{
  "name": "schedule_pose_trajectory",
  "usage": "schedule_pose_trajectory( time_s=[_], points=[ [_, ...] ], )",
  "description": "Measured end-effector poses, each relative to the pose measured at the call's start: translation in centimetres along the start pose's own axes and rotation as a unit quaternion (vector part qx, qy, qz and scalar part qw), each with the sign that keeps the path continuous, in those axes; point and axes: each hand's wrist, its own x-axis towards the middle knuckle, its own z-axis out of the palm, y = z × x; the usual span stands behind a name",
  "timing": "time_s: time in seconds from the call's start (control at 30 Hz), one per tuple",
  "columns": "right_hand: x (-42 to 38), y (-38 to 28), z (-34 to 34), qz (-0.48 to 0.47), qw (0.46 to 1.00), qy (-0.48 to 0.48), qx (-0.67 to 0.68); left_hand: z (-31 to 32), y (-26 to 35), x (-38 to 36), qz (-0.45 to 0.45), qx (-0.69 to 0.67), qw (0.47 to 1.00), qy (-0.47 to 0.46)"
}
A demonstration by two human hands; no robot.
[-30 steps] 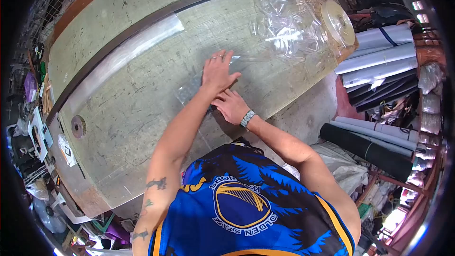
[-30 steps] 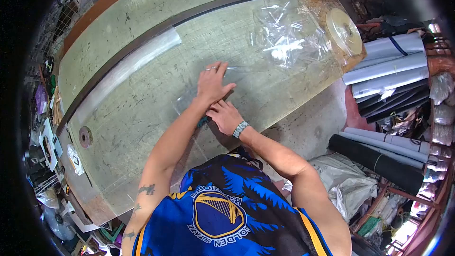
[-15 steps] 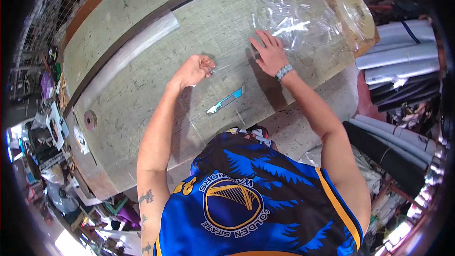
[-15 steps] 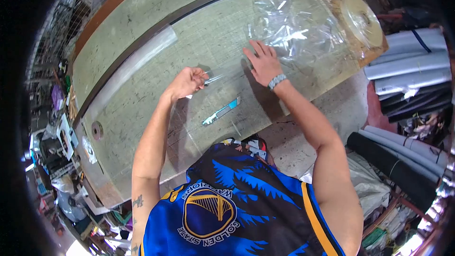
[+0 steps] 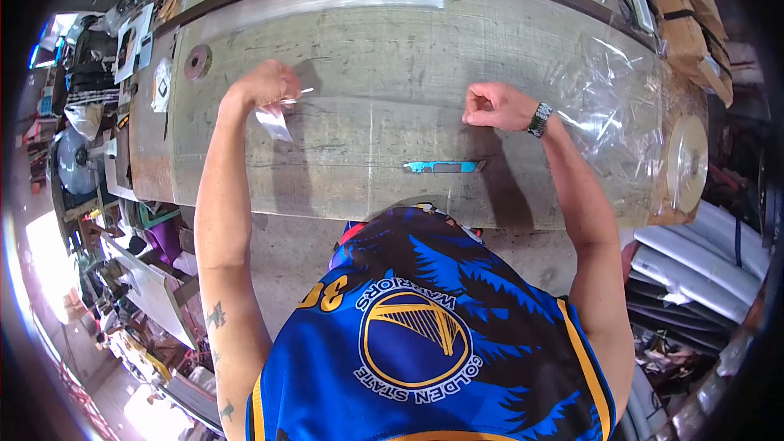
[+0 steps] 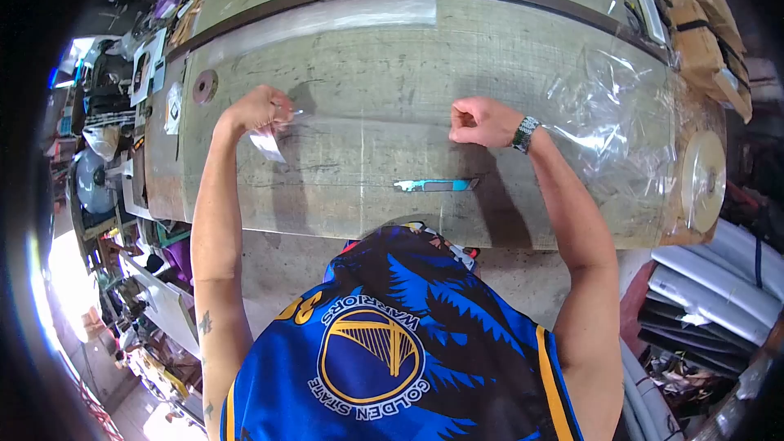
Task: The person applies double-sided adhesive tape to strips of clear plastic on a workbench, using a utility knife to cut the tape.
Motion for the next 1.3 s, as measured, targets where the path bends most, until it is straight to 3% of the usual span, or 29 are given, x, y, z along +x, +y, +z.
schedule_pose_trajectory(
  time_s=[0.1, 0.13, 0.17, 0.23, 0.3, 0.33, 0.43, 0.47, 0.57, 0.77, 0.9, 1.17, 1.3],
  points=[
    [1.5, -4.6, 0.4, 0.022, 0.994, -0.051, 0.090, 1.2, -1.5, 0.4, 0.111, 0.254, 0.940, 0.200],
    [1.8, -5.8, 0.7, 0.012, 0.991, -0.067, 0.112, 2.3, 1.8, -1.4, 0.133, 0.118, 0.976, 0.130],
    [1.9, -7.0, 1.2, 0.004, 0.987, -0.083, 0.135, 3.5, 3.8, -1.9, 0.255, 0.045, 0.964, 0.067],
    [2.3, -9.6, 1.8, -0.006, 0.990, -0.083, 0.112, 7.4, 7.7, -2.6, 0.394, -0.052, 0.918, -0.001],
    [2.5, -12.4, 2.8, -0.018, 0.995, -0.077, 0.056, 10.1, 9.1, -2.2, 0.416, -0.132, 0.897, -0.070],
    [2.0, -14.6, 2.7, -0.006, 0.997, -0.071, 0.017, 11.4, 8.9, -1.8, 0.451, -0.208, 0.866, -0.058],
    [0.3, -16.7, 2.7, 0.020, 0.999, -0.027, 0.012, 9.8, 6.7, -1.6, 0.295, -0.211, 0.907, -0.213],
    [-0.3, -17.0, 2.4, 0.042, 0.999, -0.008, 0.019, 9.4, 5.5, -2.3, 0.322, -0.236, 0.898, -0.182],
    [-1.2, -16.0, 1.2, 0.099, 0.994, 0.026, 0.049, 5.7, 0.4, -3.4, 0.274, -0.223, 0.914, -0.198],
    [1.1, -12.1, 2.7, 0.172, 0.983, 0.062, 0.024, -1.8, -14.5, -6.5, 0.219, -0.133, 0.966, -0.040],
    [5.1, -10.6, 5.6, 0.174, 0.982, 0.047, 0.059, -6.4, -23.9, -8.8, 0.151, -0.116, 0.982, 0.006],
    [13.5, -8.7, 11.2, 0.187, 0.980, 0.046, 0.042, -12.2, -40.9, -8.5, 0.047, -0.132, 0.984, 0.112],
    [16.3, -7.7, 13.9, 0.197, 0.979, 0.056, -0.004, -14.4, -45.9, -7.6, 0.030, -0.142, 0.976, 0.162]
  ],
)
